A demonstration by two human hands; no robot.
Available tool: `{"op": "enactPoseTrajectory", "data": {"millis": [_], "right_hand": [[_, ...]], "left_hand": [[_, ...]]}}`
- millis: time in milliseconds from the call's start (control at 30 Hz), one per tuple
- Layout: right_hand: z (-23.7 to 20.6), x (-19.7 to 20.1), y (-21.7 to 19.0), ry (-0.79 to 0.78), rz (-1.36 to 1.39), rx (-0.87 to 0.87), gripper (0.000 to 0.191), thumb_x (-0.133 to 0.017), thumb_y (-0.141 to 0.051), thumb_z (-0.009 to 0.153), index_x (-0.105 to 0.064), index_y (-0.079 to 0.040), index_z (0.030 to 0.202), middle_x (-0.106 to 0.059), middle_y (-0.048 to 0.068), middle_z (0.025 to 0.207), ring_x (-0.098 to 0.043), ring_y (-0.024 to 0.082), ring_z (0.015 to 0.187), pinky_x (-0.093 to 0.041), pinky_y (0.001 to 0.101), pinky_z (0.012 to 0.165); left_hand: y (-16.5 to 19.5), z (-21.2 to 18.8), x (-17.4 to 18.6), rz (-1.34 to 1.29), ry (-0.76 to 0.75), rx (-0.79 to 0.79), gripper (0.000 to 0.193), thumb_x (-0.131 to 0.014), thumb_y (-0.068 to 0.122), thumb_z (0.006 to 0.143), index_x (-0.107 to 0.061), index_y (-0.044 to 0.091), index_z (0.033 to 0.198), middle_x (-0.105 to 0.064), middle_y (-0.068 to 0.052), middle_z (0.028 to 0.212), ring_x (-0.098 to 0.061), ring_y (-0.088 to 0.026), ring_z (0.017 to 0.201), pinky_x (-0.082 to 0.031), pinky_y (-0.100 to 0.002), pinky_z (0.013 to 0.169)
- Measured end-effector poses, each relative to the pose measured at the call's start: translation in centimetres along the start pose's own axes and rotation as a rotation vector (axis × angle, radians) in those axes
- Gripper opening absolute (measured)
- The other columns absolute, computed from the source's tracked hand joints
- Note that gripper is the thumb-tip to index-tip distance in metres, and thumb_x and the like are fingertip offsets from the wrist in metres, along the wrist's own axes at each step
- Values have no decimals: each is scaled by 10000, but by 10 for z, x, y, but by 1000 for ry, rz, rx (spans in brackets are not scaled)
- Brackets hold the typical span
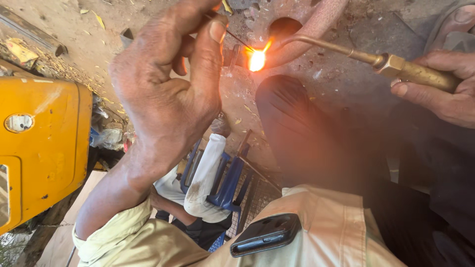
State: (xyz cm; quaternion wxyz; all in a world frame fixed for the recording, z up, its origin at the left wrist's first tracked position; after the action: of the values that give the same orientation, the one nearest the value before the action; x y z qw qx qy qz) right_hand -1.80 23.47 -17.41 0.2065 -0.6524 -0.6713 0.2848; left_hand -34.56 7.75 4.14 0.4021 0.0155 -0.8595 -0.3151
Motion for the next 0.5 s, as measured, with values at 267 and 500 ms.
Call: {"op": "enactPoseTrajectory", "data": {"millis": [267,500], "right_hand": [[-2,0,5,32,-60,-65,213,-783,-180,985,-748,-14,1112,-718,101,794,-696,146,726,-566,293,688],[3,-1,-1,-12,-69,-21,194,-768,-183,974,-759,-23,1085,-726,99,820,-707,144,704,-553,310,697]], "left_hand": [[1,-1,1,46,-18,11,188,-685,3,1118,-685,81,1289,-751,-8,1089,-627,-41,788,-456,-184,681],[4,-2,0,60,-15,-17,211,-674,1,1111,-678,89,1302,-749,-12,1103,-619,-45,785,-464,-187,688]]}}
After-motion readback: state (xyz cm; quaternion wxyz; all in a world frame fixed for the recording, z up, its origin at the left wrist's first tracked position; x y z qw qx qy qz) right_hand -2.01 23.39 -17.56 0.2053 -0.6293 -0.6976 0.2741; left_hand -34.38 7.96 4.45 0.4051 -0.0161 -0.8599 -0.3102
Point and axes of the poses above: each hand's wrist, its own z-axis towards the middle knuckle, its own x-axis out of the back of the hand, y = z × x, the point moved 8 cm from there along z, towards the middle knuckle
